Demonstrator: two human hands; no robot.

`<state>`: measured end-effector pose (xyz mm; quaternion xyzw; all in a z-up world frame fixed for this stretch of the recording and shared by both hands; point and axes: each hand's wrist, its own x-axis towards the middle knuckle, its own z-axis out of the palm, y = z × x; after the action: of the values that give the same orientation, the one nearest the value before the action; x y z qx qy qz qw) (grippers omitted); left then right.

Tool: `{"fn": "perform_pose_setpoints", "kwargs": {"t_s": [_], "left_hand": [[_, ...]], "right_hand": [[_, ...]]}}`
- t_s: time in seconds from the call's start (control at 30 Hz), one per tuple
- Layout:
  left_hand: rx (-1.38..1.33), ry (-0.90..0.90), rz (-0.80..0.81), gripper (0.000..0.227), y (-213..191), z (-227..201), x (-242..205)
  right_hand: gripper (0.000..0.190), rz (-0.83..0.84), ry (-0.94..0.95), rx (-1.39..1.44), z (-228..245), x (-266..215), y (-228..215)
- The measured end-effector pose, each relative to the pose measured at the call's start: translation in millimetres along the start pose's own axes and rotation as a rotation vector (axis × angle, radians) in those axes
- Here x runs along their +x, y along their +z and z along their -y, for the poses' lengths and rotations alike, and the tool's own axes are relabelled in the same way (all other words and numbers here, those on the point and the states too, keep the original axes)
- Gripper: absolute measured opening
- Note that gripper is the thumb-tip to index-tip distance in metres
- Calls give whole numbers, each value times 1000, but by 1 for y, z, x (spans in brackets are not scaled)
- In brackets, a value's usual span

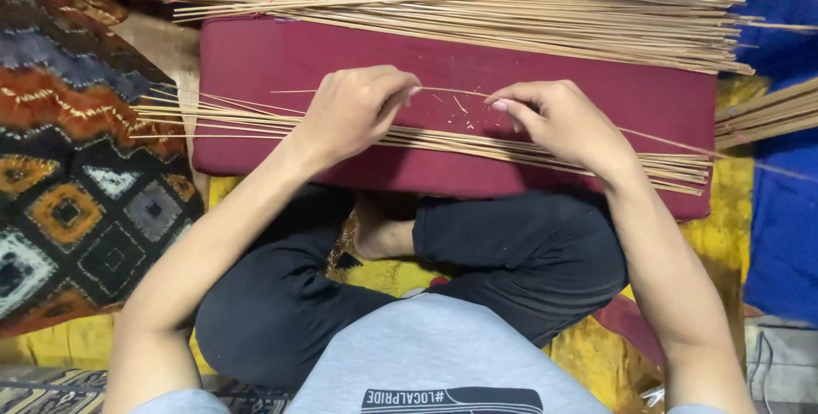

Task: The person groups and ties thin wooden sticks into bundles using thread.

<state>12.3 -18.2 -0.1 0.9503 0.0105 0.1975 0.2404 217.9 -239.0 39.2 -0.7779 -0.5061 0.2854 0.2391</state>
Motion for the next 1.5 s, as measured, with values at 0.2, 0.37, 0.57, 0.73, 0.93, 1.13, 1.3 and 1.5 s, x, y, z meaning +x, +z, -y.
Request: {"fn": "perform_pose_setpoints", "kwargs": {"t_s": [0.2, 0.37, 0.57, 0.73, 0.93, 1.13, 1.3, 1.5], "left_hand": [[-42, 6, 52, 12, -1, -15, 3], [-32, -9, 50, 13, 4, -20, 5], [-59, 0, 65, 11, 7, -28, 10], [-71, -63, 46, 10, 4, -15, 6], [-64, -70, 62, 10, 7, -30, 15], [-97, -99, 90, 11, 7, -30, 23], [-186, -158, 111, 12, 5, -37, 25], [-234, -203, 131, 16, 0, -28, 25]], "right_hand": [[22, 13, -51, -18, 4, 3, 8], [23, -18, -84, 1, 11, -2, 13], [21, -52, -158, -1, 19, -1, 17], [17, -119, -171, -8, 5, -8, 6], [13, -153, -192, -11, 10, -7, 13], [13, -178, -209, -28, 6, -11, 7], [14, -173, -238, -32, 11, -9, 12], [13, -233, -148, -132, -1, -11, 3]]}}
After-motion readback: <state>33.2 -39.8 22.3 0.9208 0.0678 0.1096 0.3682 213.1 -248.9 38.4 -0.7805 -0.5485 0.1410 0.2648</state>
